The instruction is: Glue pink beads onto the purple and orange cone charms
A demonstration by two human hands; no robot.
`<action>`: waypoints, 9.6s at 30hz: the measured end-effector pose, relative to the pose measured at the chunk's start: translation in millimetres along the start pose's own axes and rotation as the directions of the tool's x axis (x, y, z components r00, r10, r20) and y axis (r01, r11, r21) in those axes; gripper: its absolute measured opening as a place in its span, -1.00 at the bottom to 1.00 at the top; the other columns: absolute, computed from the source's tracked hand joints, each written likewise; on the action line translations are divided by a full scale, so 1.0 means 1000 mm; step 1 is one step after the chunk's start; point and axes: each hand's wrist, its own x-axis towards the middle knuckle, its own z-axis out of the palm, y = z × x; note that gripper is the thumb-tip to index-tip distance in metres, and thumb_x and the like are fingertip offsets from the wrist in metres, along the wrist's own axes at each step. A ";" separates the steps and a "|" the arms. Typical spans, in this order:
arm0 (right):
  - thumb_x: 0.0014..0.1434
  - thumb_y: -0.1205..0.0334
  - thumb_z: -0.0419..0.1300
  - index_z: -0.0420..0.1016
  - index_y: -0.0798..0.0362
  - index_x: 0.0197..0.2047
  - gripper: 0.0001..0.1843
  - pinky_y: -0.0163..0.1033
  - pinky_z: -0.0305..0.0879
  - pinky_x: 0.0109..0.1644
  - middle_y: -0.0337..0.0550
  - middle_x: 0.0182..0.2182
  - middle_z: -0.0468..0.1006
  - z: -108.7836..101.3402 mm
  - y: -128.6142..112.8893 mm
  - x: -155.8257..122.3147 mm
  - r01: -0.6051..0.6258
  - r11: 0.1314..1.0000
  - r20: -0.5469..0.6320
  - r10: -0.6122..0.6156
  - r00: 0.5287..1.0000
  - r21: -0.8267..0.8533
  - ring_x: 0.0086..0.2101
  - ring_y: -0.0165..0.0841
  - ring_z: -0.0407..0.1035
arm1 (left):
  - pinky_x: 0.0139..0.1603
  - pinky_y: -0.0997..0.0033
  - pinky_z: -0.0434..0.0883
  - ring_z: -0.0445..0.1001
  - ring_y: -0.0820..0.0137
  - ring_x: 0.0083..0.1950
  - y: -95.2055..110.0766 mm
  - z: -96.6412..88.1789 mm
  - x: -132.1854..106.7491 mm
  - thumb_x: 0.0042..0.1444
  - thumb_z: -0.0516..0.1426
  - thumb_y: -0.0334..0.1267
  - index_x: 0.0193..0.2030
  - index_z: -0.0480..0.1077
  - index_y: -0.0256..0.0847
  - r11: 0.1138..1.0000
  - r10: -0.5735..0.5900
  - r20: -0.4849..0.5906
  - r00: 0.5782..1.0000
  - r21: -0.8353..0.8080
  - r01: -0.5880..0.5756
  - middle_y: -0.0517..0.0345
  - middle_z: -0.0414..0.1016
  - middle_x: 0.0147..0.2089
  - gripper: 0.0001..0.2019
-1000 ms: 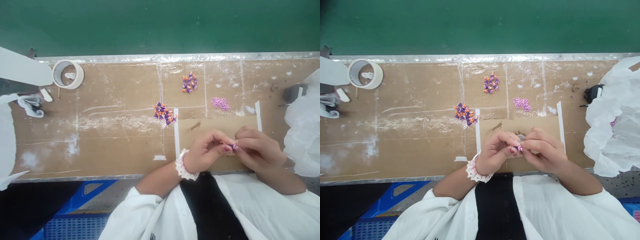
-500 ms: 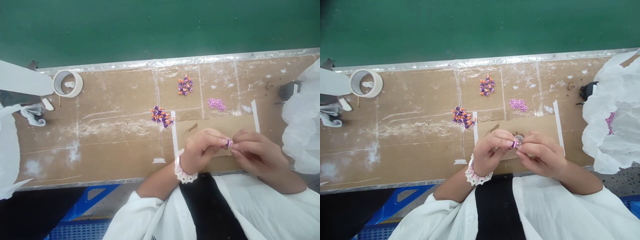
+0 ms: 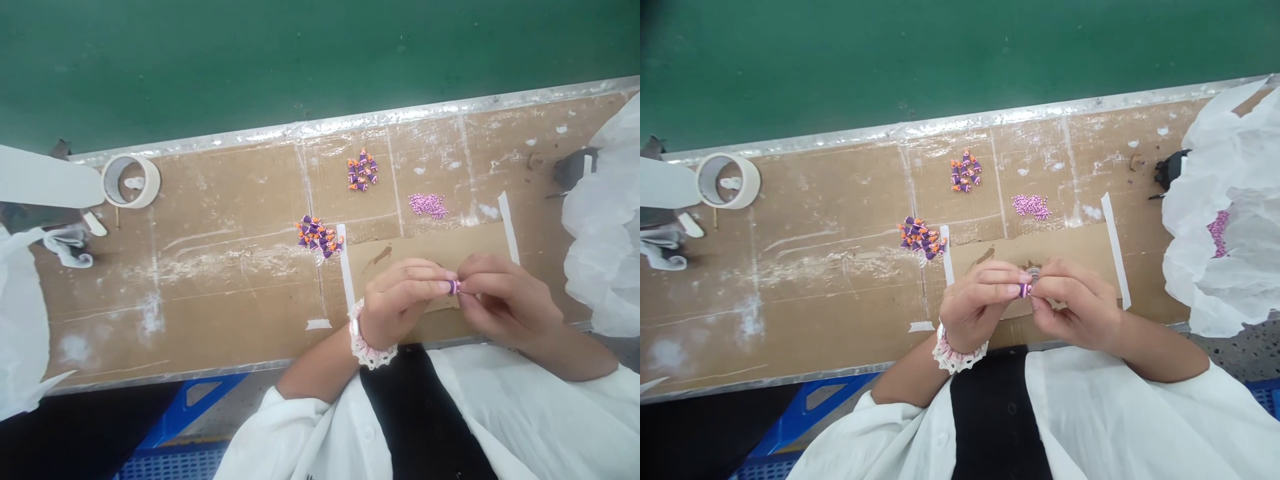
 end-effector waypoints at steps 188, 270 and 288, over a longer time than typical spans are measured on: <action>0.13 0.58 0.18 0.40 -0.01 -0.09 -0.64 -0.27 0.34 -0.39 -0.17 -0.35 0.45 0.015 0.029 -0.008 0.050 0.999 0.012 -0.050 0.999 0.005 -0.40 -0.40 0.35 | -0.37 0.47 0.41 0.42 0.54 -0.50 -0.006 -0.006 0.001 0.07 0.24 -0.12 -0.39 0.38 -0.32 0.299 -0.765 0.318 0.560 -0.594 0.747 0.20 0.43 -0.53 -0.74; 0.24 0.42 0.04 0.14 0.01 -0.43 -0.76 -0.29 0.05 -0.51 -0.27 -0.55 0.23 -0.015 0.029 0.005 0.202 0.926 0.508 -0.013 0.861 -0.318 -0.53 -0.42 0.14 | -0.60 0.64 0.23 0.41 0.59 -0.52 -0.007 -0.016 0.013 0.00 0.27 -0.07 -0.34 0.35 -0.29 0.251 -0.853 0.245 0.461 -0.582 0.774 0.26 0.43 -0.51 -0.69; 0.04 0.59 0.17 0.29 0.05 -0.31 -0.74 -0.33 0.22 -0.49 -0.25 -0.48 0.31 0.009 0.022 -0.003 0.005 1.000 0.083 -0.003 0.997 -0.031 -0.50 -0.46 0.25 | -0.54 0.64 0.26 0.30 0.65 -0.55 -0.001 -0.006 0.007 0.03 0.27 -0.15 -0.40 0.28 -0.29 -0.106 -0.769 0.537 0.346 -0.642 0.760 0.29 0.33 -0.53 -0.71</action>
